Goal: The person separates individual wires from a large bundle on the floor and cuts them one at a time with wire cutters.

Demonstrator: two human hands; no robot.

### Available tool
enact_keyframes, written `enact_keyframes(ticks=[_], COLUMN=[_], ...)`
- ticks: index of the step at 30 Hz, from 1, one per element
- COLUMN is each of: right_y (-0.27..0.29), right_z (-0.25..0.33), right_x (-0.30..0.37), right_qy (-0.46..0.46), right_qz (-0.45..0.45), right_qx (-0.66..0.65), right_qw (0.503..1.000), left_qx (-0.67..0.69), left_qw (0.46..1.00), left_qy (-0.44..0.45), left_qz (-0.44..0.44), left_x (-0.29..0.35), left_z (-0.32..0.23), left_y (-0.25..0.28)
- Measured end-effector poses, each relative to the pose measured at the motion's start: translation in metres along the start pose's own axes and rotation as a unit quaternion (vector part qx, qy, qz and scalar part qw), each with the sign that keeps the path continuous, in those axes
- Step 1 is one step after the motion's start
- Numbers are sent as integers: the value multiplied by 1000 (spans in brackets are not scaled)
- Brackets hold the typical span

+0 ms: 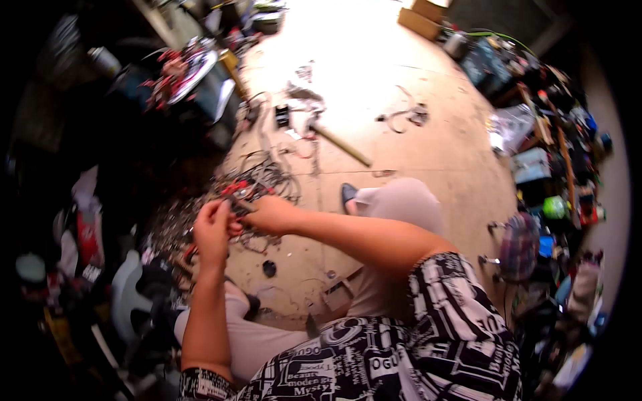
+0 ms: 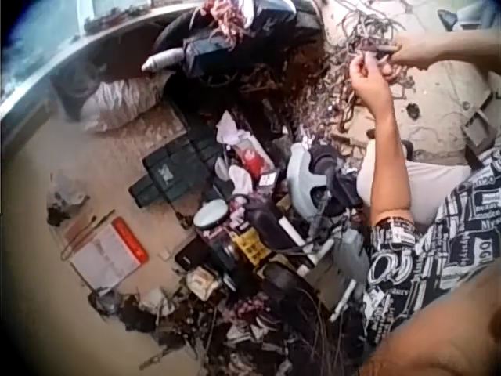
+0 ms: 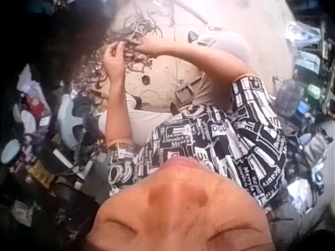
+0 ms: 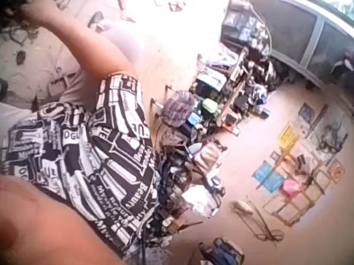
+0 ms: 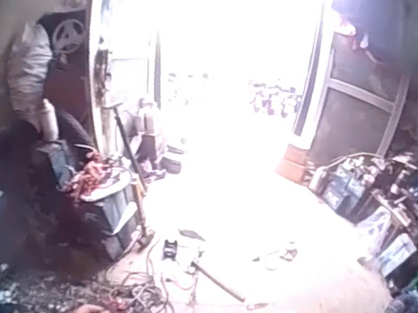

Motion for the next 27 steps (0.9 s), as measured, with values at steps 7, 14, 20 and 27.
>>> enact_keyframes(ticks=[7, 14, 20, 27], right_y=[-18, -18, -16, -4], right_z=[15, 24, 13, 9], right_x=[12, 20, 9, 12], right_qy=[-19, 14, 32, -5], right_qz=[167, 170, 132, 54], right_qx=[-141, -173, -93, 35], right_qw=[976, 970, 986, 998], left_qx=[47, 19, -12, -32], left_qw=[995, 994, 992, 994], left_qy=[-90, -103, -117, -96], left_qz=[-17, -19, -37, -33], left_x=[8, 12, 14, 12], left_z=[-22, -24, -25, -23], left_y=[11, 8, 7, 7])
Point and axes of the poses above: each hand's wrist, its own x-axis away from the middle knuckle, its own y-axis out of the back of the hand, z = x × y, the point moved 7 cm from there along -x, towards the middle knuckle, and after that the axes turned 15 degrees about x, right-handed, at the moved point
